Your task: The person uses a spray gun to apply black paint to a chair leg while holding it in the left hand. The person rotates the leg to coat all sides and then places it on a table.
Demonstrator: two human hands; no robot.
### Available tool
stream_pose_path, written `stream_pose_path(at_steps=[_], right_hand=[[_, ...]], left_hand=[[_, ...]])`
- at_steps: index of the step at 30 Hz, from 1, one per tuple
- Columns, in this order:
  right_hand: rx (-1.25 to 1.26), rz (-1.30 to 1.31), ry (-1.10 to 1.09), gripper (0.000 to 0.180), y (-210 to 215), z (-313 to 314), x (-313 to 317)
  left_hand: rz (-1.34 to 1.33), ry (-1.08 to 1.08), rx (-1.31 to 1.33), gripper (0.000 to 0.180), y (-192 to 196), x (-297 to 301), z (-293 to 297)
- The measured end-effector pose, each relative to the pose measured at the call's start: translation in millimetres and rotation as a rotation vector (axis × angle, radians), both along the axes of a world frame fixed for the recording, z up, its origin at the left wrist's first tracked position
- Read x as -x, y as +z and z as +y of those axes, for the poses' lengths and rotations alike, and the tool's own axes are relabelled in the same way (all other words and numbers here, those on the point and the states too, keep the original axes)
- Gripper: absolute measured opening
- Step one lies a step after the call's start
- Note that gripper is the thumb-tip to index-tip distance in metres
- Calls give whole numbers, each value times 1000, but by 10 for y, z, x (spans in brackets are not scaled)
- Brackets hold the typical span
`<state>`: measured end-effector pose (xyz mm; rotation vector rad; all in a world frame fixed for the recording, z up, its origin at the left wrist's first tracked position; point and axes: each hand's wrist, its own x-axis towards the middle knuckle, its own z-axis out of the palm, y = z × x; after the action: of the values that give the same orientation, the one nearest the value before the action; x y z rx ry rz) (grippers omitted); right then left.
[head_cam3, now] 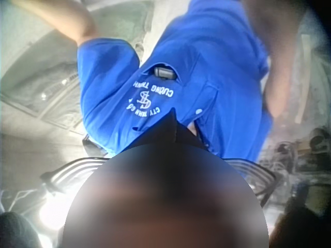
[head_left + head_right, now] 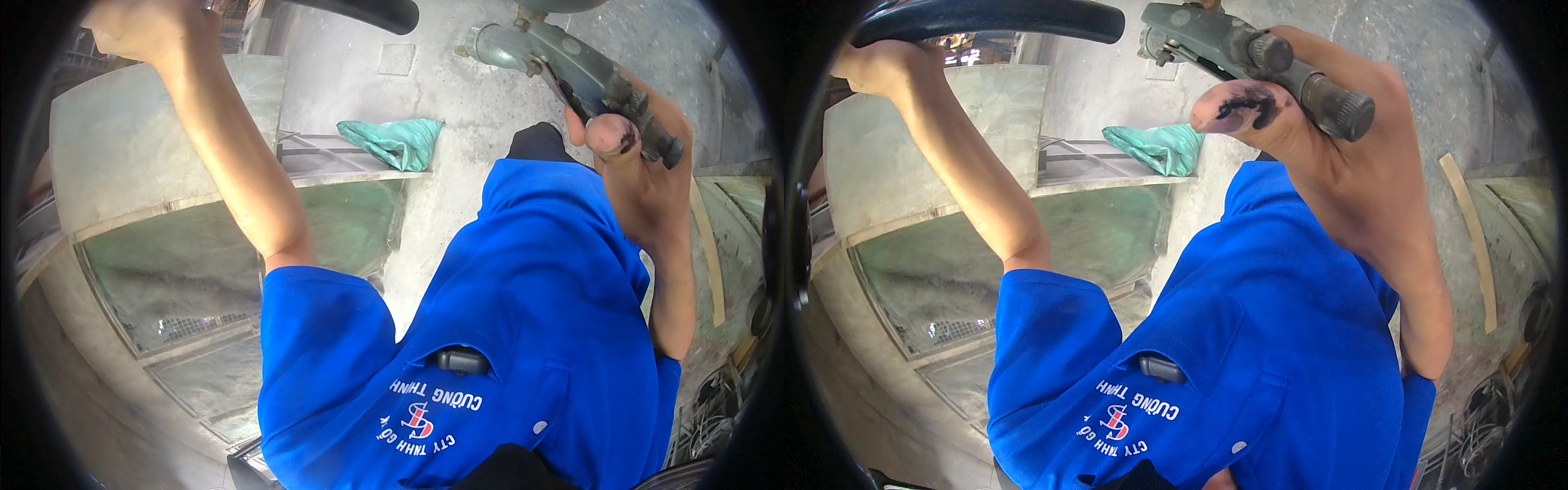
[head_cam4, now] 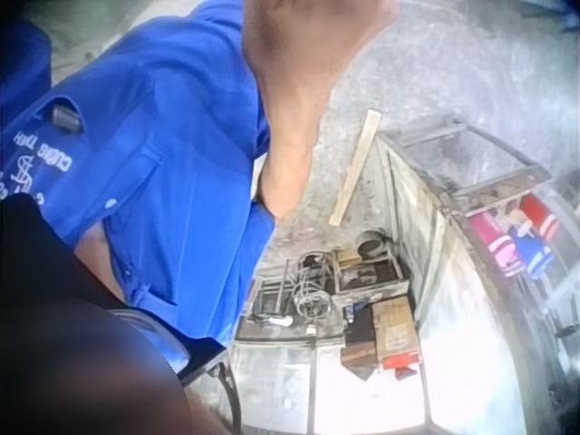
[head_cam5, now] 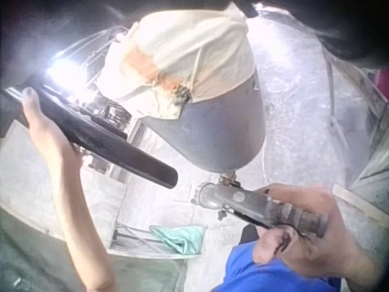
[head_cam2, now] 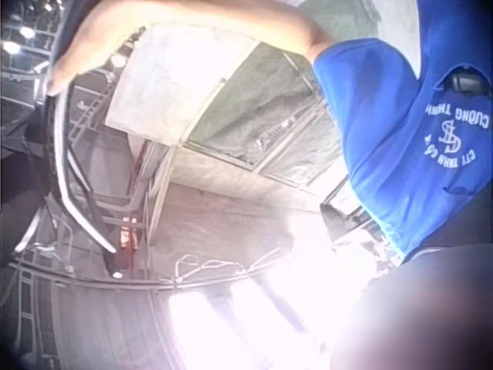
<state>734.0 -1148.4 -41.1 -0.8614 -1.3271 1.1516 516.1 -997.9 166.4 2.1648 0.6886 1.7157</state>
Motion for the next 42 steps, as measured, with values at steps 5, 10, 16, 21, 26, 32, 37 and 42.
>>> stream_pose_path(at_steps=[5,10,16,21,26,32,37,42], right_hand=[[-129,-37,-85,65,-103,27,134],[-30,88,-24,62,-191,19,145],[91,32,-155,49,-129,49,-67],[-45,39,-13,48,-119,223,-176],[141,-72,269,59,171,696,-186],[80,-149,498,37,490,1390,97],[83,-195,325,38,272,1375,519],[137,-222,228,34,-16,943,505]], left_hand=[[56,-65,21,54,-83,44,-54],[203,206,-29,58,126,171,103],[81,191,118,79,314,676,245],[174,398,7,93,118,866,70],[26,584,86,101,134,866,-165],[-20,577,92,99,153,1130,-425],[-116,637,172,87,129,1257,-739],[-161,572,197,89,48,1355,-920]])
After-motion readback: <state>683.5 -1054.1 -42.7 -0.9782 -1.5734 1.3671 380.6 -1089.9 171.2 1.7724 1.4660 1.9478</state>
